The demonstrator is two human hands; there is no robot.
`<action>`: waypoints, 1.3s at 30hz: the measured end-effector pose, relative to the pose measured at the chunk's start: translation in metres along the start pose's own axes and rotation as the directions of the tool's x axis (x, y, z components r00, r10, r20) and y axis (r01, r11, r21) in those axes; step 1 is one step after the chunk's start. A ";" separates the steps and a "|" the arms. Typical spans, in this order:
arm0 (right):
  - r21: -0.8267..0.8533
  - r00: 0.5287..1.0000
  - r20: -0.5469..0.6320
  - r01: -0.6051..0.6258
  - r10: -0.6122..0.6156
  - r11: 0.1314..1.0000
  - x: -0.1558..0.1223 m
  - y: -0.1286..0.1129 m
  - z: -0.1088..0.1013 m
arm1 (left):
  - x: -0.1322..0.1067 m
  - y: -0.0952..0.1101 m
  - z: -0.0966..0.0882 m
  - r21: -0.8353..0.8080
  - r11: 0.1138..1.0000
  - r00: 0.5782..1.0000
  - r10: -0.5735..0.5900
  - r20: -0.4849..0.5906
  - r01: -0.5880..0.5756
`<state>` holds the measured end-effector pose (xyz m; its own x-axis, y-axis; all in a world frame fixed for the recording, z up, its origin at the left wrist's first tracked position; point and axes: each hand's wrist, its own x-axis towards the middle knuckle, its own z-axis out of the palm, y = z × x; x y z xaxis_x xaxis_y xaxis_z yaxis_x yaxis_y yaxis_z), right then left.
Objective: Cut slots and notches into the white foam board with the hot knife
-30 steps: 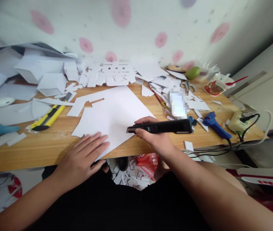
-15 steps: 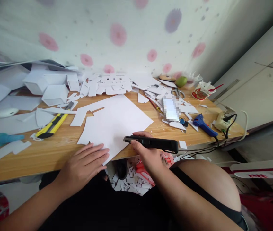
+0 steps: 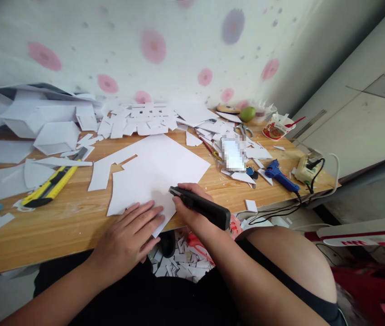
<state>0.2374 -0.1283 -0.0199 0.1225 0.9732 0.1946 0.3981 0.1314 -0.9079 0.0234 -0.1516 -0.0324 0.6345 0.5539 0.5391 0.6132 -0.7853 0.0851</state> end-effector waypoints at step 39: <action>-0.199 0.903 0.153 0.425 -0.400 0.883 0.007 -0.003 0.007 | 0.001 0.003 0.005 0.123 0.991 0.998 -0.064 0.022 0.061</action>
<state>0.2311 -0.1208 -0.0186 -0.1882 0.8556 0.4823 0.5845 0.4922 -0.6450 0.0281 -0.1519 -0.0355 0.6041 0.6087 0.5143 0.7037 -0.7104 0.0142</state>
